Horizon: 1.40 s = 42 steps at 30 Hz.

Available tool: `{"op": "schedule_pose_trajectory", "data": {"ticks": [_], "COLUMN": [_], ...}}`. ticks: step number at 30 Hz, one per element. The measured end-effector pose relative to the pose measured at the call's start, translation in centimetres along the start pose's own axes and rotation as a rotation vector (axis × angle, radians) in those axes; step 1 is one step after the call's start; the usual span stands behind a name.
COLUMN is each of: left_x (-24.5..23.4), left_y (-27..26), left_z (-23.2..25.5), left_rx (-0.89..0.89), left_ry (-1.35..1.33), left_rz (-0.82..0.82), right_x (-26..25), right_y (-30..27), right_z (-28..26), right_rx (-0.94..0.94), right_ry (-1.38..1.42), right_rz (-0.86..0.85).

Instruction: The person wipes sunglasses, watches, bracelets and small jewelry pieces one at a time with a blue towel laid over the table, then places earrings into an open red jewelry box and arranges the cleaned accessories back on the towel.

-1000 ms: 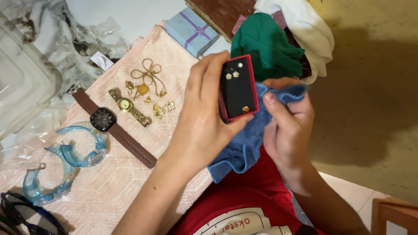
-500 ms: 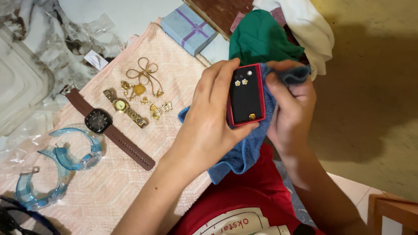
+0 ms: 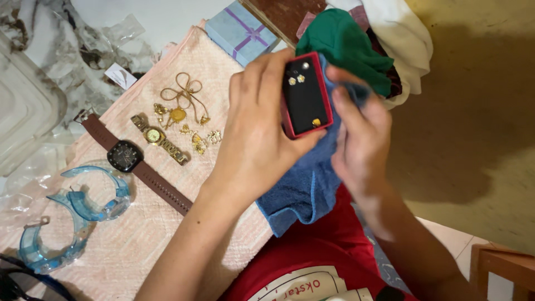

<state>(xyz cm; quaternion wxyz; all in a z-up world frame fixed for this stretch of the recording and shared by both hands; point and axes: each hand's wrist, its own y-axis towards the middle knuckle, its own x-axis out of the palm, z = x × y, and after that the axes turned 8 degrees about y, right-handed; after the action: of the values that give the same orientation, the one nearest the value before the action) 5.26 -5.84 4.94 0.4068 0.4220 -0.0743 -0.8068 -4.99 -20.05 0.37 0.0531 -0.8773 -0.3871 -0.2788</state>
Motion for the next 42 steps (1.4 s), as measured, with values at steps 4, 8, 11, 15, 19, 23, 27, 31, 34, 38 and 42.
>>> {"op": "schedule_pose_trajectory", "data": {"ticks": [4,8,11,15,19,23,27,31,34,38,42], "left_x": [0.1,-0.1,0.2,0.9,0.5,-0.7,-0.6,-1.0,-1.5,-1.5,-1.4], "left_y": [0.5,1.3,1.3,0.9,1.4,1.5,1.4,1.0,1.0,1.5,1.2], "left_z": [-0.2,-1.4,-1.7,-1.4,-2.2,-3.2,-2.7,-1.6,-1.5,-2.3,-2.6], "left_rx": [0.009,-0.026,0.014,0.011,-0.029,-0.048,-0.031,0.016,0.000,-0.032,-0.039], "left_ry": [0.023,0.107,0.086,0.068,0.169,0.136,0.028,-0.036,-0.015,0.072,0.063], "left_rz": [0.019,0.103,0.072,0.029,0.098,0.094,0.072,0.016,-0.010,0.072,0.033], "right_x": [-0.1,0.4,0.4,0.1,-0.3,-1.7,-1.5,0.2,1.1,1.3,0.9], "right_y": [1.3,0.0,1.1,2.5,0.6,-0.4,-0.3,2.5,3.7,1.3,0.6], "right_z": [0.1,0.5,0.6,0.7,0.5,-0.4,-0.4,0.5,1.0,1.2,1.8], "right_rx": [0.028,-0.024,0.019,0.067,0.126,0.058,-0.043,-0.031,-0.006,0.025,0.014], "right_ry": [-0.002,-0.037,-0.017,-0.047,0.015,0.029,0.060,0.047,0.069,0.080,0.047], "right_rz": [0.010,0.001,-0.016,0.013,-0.014,-0.014,-0.061,-0.050,-0.018,-0.018,-0.015]}}
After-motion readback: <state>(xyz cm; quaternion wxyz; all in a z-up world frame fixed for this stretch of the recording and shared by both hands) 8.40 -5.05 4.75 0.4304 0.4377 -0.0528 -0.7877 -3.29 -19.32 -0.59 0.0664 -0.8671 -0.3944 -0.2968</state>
